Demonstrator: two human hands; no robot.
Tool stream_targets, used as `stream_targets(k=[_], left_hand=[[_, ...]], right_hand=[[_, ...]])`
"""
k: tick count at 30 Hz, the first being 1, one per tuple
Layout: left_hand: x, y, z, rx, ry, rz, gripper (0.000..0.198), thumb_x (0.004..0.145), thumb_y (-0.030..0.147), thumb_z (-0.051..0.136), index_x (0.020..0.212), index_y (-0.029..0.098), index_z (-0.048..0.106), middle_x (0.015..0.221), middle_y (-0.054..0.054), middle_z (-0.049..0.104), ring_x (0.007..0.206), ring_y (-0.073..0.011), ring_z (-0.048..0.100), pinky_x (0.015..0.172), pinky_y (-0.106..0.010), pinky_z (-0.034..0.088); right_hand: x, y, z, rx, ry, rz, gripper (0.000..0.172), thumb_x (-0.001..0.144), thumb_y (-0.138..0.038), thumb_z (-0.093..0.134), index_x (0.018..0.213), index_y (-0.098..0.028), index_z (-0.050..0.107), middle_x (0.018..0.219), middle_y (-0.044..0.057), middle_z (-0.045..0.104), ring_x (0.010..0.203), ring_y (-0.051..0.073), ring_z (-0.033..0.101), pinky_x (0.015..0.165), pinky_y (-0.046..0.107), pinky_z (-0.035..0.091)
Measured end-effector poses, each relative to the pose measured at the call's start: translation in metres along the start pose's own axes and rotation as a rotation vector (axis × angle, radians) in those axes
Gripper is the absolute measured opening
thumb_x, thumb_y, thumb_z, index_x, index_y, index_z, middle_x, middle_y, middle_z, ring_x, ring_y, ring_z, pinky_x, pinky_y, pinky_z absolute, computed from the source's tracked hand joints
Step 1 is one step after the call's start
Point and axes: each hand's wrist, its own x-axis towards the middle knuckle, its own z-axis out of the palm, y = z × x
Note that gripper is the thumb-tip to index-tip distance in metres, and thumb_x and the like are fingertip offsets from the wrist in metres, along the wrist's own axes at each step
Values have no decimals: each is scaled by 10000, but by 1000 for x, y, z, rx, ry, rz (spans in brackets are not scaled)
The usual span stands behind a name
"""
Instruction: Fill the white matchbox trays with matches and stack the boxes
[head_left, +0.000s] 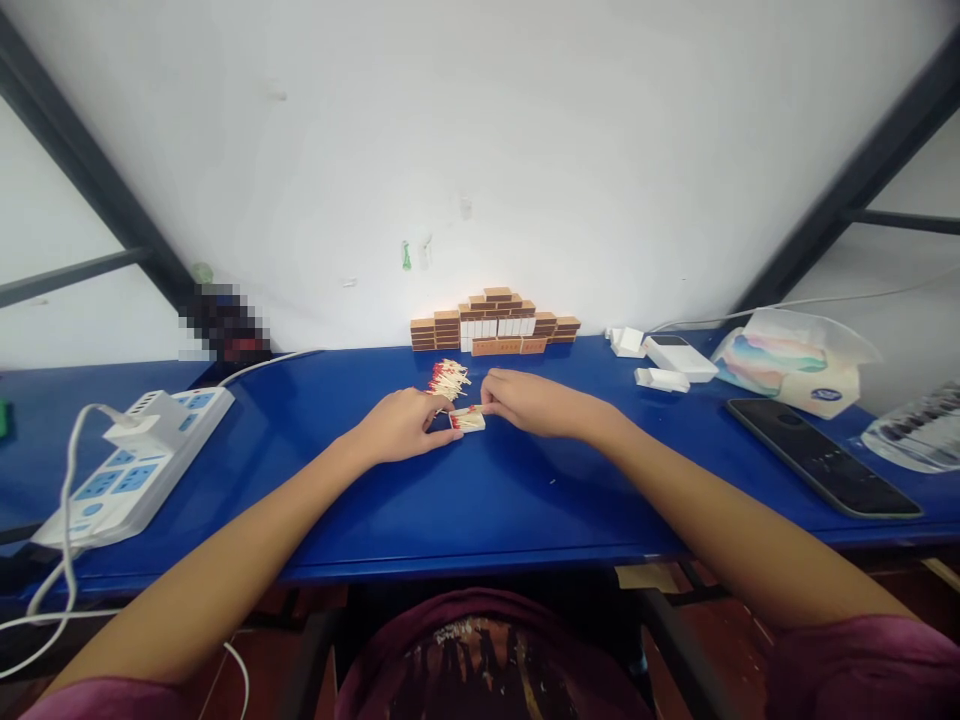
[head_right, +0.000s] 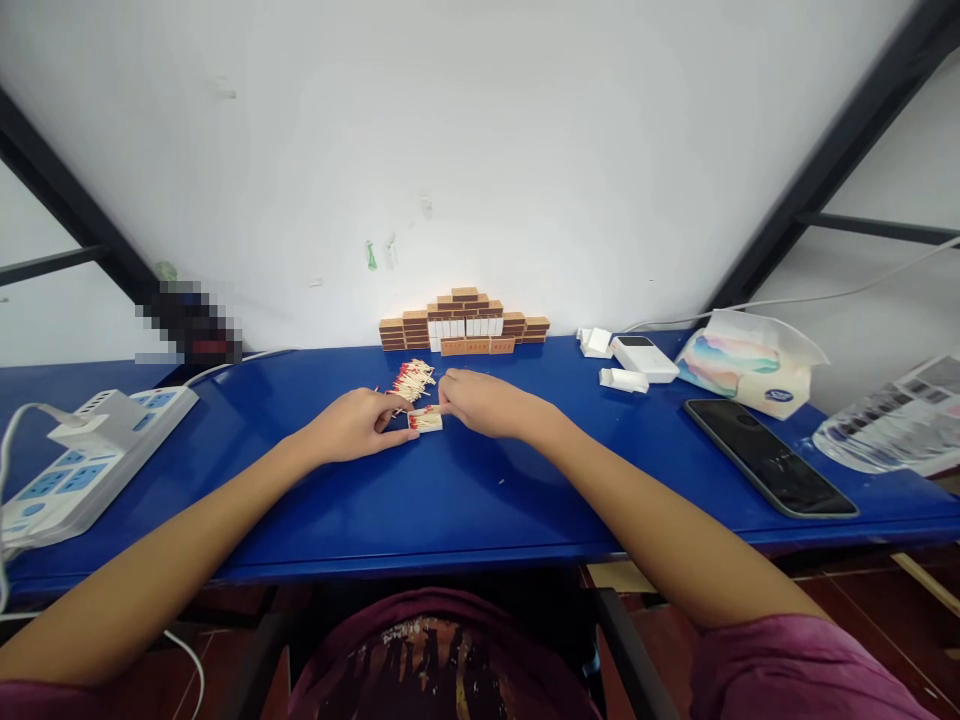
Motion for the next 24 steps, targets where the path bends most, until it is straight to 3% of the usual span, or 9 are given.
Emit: stream_targets(k=[12, 24], left_hand=[[0, 0, 1, -19, 9, 53, 428, 977, 611, 612, 1020, 198, 715, 692, -2, 673, 627, -167, 613, 686, -292, 399], [0, -1, 2, -36, 2, 62, 399, 982, 566, 620, 1105, 199, 720, 688, 7, 666, 633, -165, 617, 679, -292, 396]], right_hand=[[4, -23, 7, -155, -43, 15, 162, 1079, -192, 494, 1028, -124, 632, 1082, 160, 672, 942, 250, 613, 845, 338, 439], [3, -24, 11, -74, -21, -13, 130, 1065, -216, 536, 1004, -149, 629, 1073, 131, 678, 917, 229, 625, 812, 322, 441]])
